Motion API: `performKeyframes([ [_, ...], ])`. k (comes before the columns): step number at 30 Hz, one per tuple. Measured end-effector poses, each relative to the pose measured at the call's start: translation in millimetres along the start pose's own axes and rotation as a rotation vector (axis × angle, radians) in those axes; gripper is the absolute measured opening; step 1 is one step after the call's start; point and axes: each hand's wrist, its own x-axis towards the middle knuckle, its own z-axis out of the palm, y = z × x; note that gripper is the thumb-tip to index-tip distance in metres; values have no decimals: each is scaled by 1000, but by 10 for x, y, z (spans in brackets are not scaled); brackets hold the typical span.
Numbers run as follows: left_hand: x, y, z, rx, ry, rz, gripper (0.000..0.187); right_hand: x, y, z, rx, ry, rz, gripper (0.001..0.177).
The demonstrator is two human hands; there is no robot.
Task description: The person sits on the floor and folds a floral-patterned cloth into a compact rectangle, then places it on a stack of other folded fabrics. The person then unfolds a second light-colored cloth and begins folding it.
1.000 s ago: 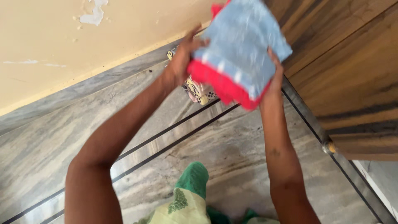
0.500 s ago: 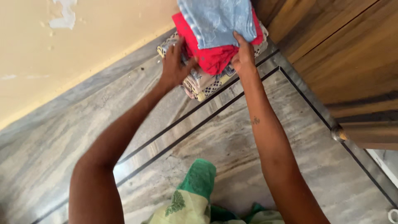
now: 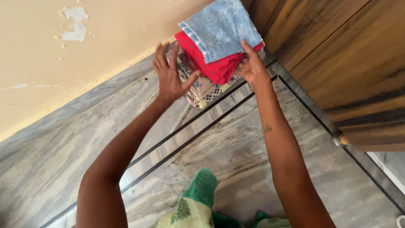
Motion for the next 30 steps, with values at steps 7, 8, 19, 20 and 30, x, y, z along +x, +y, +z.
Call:
performKeyframes([
  [7, 904, 330, -12, 70, -262, 308, 84, -1353, 1160, -1019, 106, -25, -198, 50],
  [8, 969, 400, 62, 80, -302, 345, 87, -1700, 1460, -1232, 132, 19, -138, 32],
  [19, 488, 283, 1187, 332, -407, 340, 110, -3118, 2592, -1784, -48, 348, -20, 45],
  [20, 467, 293, 1181, 317, -398, 374, 112, -3117, 2558, -1749, -25, 335, -59, 46],
  [30, -144, 1483, 205, 100, -677, 328, 86, -2720, 2780, -2260, -200, 225, -295, 48],
])
